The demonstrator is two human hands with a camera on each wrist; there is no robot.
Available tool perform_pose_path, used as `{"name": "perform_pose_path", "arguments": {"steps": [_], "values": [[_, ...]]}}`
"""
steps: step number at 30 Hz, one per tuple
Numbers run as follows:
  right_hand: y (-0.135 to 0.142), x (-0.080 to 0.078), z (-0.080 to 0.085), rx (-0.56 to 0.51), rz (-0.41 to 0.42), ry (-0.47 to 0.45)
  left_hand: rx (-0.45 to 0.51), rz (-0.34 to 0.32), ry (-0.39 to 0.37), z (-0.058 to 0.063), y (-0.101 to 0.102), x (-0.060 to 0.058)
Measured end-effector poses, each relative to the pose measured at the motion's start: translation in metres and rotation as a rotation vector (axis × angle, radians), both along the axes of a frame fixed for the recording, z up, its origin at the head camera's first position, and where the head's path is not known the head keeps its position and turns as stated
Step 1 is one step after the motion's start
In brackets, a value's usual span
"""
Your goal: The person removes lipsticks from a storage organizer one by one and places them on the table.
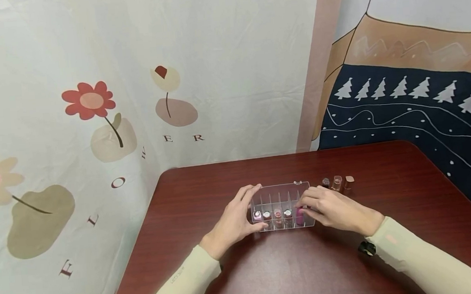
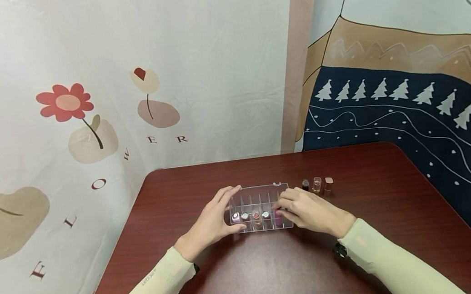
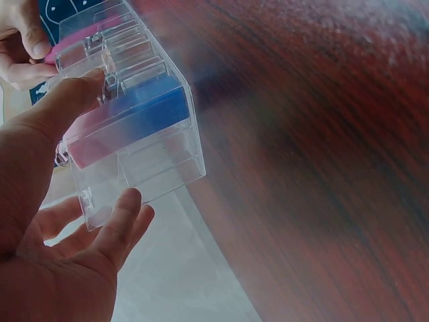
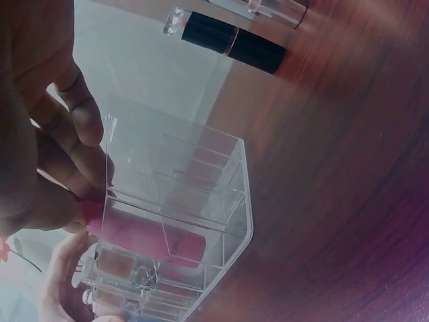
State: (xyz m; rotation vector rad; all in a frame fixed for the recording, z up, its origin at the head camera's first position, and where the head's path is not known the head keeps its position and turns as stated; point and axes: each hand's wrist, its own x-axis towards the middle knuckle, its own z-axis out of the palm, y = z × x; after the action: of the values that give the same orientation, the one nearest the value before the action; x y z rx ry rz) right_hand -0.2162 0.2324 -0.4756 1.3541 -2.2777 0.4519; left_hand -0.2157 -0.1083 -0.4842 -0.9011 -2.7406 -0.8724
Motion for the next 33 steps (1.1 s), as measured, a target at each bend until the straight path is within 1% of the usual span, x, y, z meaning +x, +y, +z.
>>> {"name": "perform_pose_path", "arguments": {"steps": [12,19,25,28,33], "values": [[0.001,0.002,0.005,-0.015,-0.016,0.015,-0.005,0.005,0.007,0.000,0.000,0.002],[0.003,0.004,0.010,-0.023,-0.039,-0.015,-0.003,0.003,0.008,0.000,0.000,0.001],[0.005,0.004,0.013,-0.027,-0.043,-0.025,-0.008,0.004,0.014,-0.001,0.000,0.001],[0.005,0.004,0.015,-0.030,-0.050,-0.021,-0.006,0.005,0.013,-0.001,0.000,0.001],[0.007,0.004,0.017,-0.056,-0.039,-0.001,-0.005,0.006,0.011,-0.001,0.000,0.001]]}}
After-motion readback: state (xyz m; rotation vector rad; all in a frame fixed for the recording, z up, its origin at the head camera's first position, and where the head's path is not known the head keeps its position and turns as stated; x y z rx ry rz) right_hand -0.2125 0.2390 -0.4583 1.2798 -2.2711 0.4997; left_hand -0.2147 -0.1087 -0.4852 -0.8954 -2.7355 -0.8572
